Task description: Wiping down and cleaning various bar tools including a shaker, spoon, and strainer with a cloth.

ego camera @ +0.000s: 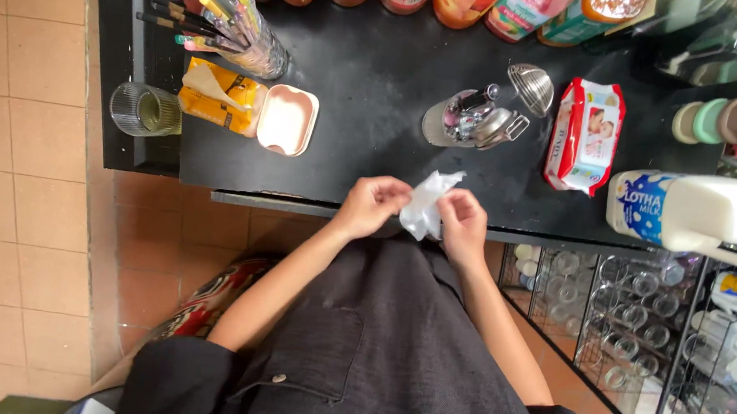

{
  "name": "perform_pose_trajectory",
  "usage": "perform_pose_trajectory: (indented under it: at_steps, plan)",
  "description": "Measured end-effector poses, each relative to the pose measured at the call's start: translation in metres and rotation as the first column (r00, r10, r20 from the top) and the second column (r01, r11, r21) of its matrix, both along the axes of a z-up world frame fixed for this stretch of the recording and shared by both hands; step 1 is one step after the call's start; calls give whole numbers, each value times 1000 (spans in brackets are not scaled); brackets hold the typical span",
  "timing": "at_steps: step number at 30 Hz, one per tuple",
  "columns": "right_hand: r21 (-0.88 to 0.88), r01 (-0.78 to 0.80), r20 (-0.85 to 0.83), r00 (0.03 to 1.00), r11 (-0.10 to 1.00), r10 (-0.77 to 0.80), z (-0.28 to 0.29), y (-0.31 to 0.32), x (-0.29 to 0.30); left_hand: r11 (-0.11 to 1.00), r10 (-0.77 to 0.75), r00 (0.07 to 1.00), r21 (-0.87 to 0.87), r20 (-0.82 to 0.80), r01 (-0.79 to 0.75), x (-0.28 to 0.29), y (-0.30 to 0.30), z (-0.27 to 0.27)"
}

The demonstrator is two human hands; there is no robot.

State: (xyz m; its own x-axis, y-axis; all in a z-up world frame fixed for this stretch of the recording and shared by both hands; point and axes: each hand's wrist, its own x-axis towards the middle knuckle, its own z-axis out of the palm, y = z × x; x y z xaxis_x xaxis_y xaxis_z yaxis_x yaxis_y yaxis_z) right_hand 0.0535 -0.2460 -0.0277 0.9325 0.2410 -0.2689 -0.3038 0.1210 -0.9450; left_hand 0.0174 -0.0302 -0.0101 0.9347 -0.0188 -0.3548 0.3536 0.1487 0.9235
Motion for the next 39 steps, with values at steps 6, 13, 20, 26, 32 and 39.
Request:
perform_pose_trajectory:
  at_steps: [6, 13, 20, 26, 32, 39]
  plan:
    - [264, 288, -144, 956, 921, -257, -44, -36, -3, 974, 88, 994, -202, -68, -100, 21, 22, -22]
    - [574, 69, -281, 953, 816, 117, 46, -44, 26, 985, -6, 1000, -172, 15, 9, 37, -29, -12]
    - [314, -88, -398, 891, 945, 216, -3, -98, 43, 931, -24, 996, 364, 82, -8, 40, -70, 23]
    - [241, 29, -382, 922, 970, 67, -19, -134, 61, 925, 187, 968, 301, 166, -230, 50, -51, 33]
    - [184, 166, -382, 920, 969, -85, -9, -142, 71, 783, 345, 840, 364, 419, -504, 104, -26, 96]
    - [235, 154, -222, 970, 960, -101, -45, -143, 59, 717, 156, 840, 525, 519, -458, 137, -25, 130]
